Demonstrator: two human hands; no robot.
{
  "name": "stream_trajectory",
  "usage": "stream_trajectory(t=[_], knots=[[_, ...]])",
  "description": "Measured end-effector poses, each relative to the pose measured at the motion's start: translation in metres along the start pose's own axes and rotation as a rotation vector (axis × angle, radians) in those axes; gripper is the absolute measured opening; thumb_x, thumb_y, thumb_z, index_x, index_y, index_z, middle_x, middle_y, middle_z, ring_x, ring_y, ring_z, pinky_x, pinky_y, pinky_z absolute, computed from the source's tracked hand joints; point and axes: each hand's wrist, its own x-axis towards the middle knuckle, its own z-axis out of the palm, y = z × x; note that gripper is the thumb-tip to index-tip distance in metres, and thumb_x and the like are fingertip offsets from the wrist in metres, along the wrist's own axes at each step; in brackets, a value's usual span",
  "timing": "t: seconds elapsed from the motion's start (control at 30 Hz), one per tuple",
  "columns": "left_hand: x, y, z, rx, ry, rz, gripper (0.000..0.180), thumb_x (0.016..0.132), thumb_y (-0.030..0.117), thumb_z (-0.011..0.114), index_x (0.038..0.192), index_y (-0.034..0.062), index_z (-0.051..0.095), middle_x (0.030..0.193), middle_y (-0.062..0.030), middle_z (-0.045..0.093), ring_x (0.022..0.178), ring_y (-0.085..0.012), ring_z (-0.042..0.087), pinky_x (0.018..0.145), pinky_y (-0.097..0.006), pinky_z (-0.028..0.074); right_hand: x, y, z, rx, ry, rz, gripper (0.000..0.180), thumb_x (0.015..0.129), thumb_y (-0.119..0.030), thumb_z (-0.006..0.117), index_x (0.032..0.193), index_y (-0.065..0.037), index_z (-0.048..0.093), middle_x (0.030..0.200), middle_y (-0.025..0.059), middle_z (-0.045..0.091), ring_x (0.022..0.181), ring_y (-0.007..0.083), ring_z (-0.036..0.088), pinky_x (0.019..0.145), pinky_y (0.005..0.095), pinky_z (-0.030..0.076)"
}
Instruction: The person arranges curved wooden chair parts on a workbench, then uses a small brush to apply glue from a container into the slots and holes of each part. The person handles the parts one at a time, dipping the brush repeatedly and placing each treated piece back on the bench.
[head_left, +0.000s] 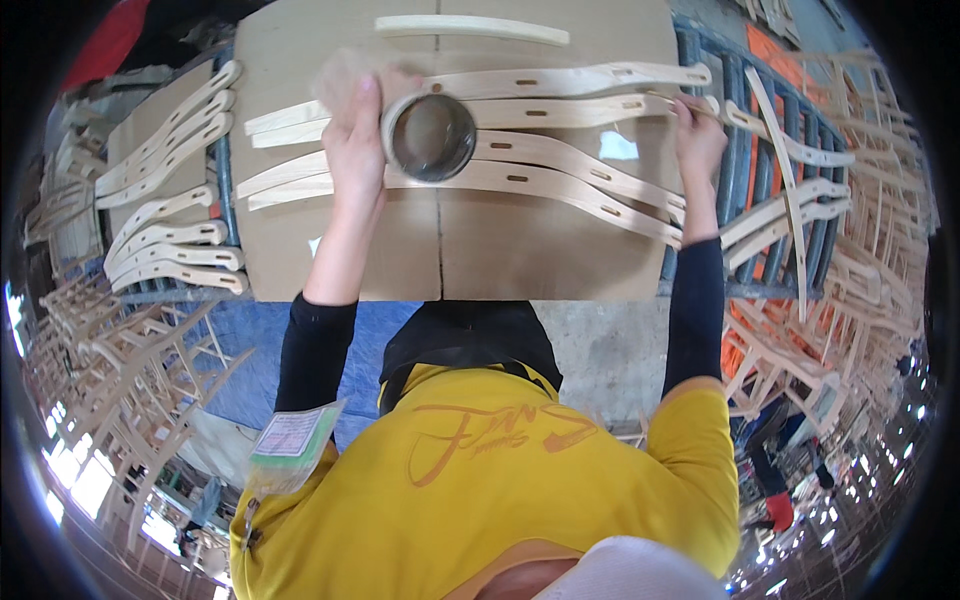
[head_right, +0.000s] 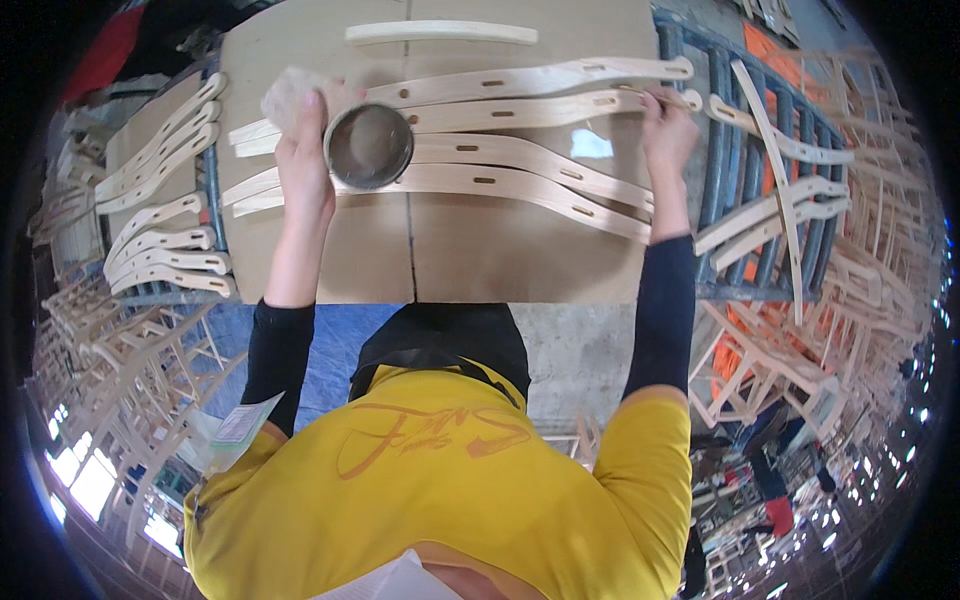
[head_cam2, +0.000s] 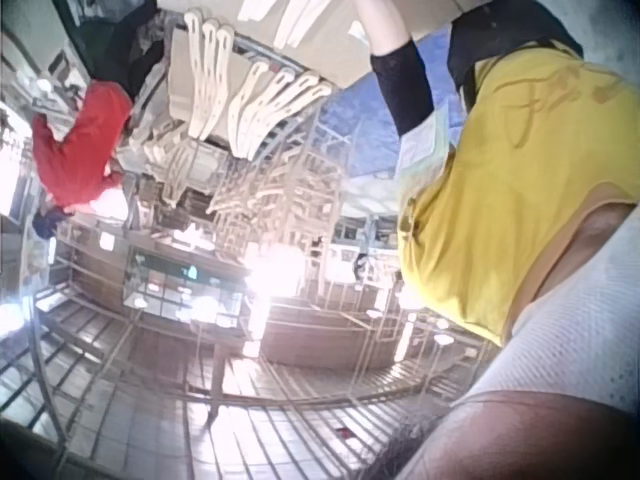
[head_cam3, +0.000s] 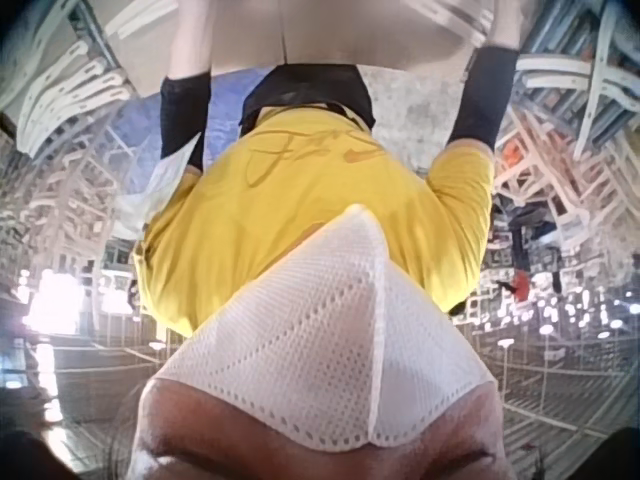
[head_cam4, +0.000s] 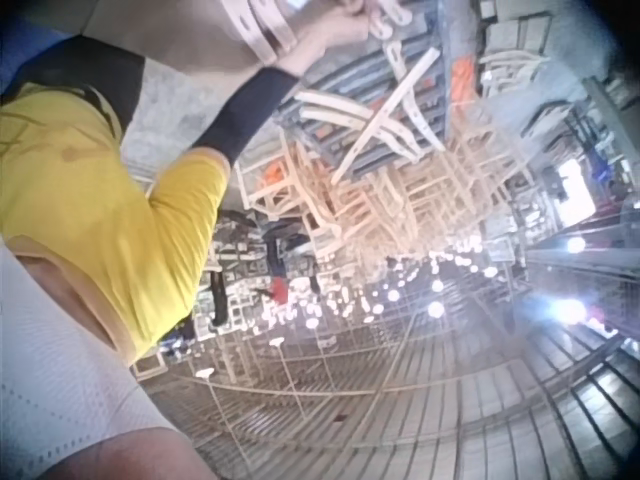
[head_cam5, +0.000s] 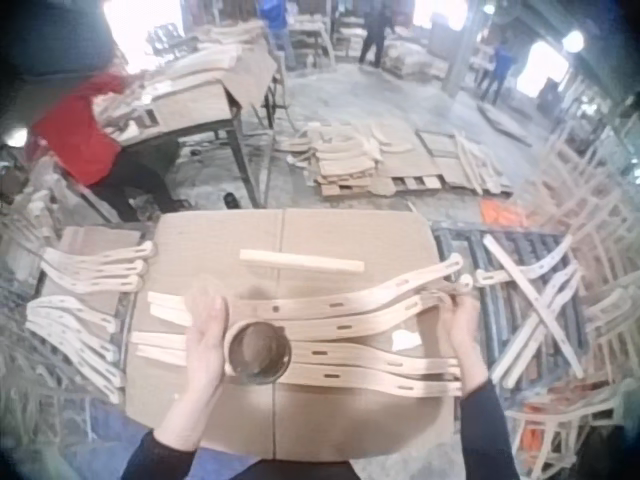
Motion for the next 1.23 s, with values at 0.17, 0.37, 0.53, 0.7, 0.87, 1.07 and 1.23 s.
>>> stream_trajectory(t=[0.17,0.37,0.53,0.7,0.87,1.07,1.23], knots=[[0.028,0.063,0.018,-0.117,-0.174,0.205,0.05,0.104,0.034,0.056,0.138,-0.0035,0.053,0.123,-0.0143,0.068,0.117,-0.0259,0.063,0.107,-0.037,0.046,-0.043,-0.153,-0.091,1.021,0.134,0.025,0.014,0.096,-0.002,0.066,0.109,0.002,0.063,0.098,0.0204,0.073,0.085,0.0228,0.074,0.077,0.0278,0.059],[0.018,0.14,0.05,-0.128,-0.243,0.448,0.045,0.105,0.036,0.056,0.12,-0.0052,0.065,0.099,-0.0141,0.075,0.089,-0.0197,0.072,0.082,-0.033,0.057,-0.067,-0.257,-0.132,0.744,0.249,-0.513,0.014,0.092,0.001,0.071,0.102,0.005,0.062,0.101,0.0228,0.073,0.086,0.0254,0.075,0.078,0.0327,0.06],[0.002,0.184,0.055,-0.304,-0.342,0.644,0.045,0.106,0.035,0.054,0.122,-0.0064,0.063,0.099,-0.0153,0.074,0.09,-0.0195,0.072,0.081,-0.032,0.057,-0.08,-0.288,-0.155,0.719,0.243,-0.529,0.011,0.092,0.004,0.07,0.1,0.006,0.062,0.1,0.0227,0.073,0.089,0.0267,0.075,0.081,0.0336,0.06],[-0.007,0.211,0.047,-0.364,-0.332,0.782,0.048,0.106,0.036,0.053,0.124,-0.0074,0.062,0.1,-0.0161,0.074,0.09,-0.0193,0.072,0.081,-0.031,0.057,-0.084,-0.308,-0.175,0.833,0.365,-0.523,0.012,0.093,0.005,0.068,0.102,0.007,0.061,0.101,0.0233,0.072,0.09,0.0284,0.074,0.085,0.0359,0.06],[-0.015,0.23,0.044,-0.431,-0.333,0.862,0.049,0.106,0.037,0.053,0.125,-0.0078,0.06,0.101,-0.016,0.073,0.09,-0.0196,0.072,0.081,-0.031,0.058,-0.095,-0.322,-0.181,0.909,0.248,-0.564,0.012,0.093,0.006,0.067,0.103,0.006,0.06,0.106,0.0252,0.071,0.093,0.03,0.074,0.085,0.0357,0.061],[-0.017,0.242,0.039,-0.516,-0.365,0.922,0.048,0.106,0.035,0.055,0.127,-0.0078,0.058,0.103,-0.0152,0.072,0.091,-0.021,0.072,0.082,-0.033,0.059,-0.097,-0.339,-0.19,0.999,0.342,-0.486,0.014,0.088,0.004,0.074,0.1,0.004,0.066,0.1,0.0186,0.075,0.094,0.0231,0.074,0.084,0.0303,0.059],[-0.02,0.251,0.032,-0.545,-0.382,0.951,0.046,0.105,0.032,0.056,0.128,-0.0076,0.057,0.108,-0.0151,0.07,0.093,-0.022,0.072,0.082,-0.034,0.059,-0.106,-0.345,-0.196,1.044,0.286,-0.491,0.013,0.089,0.003,0.073,0.101,0.004,0.066,0.102,0.0192,0.075,0.095,0.0234,0.074,0.085,0.0304,0.058]])
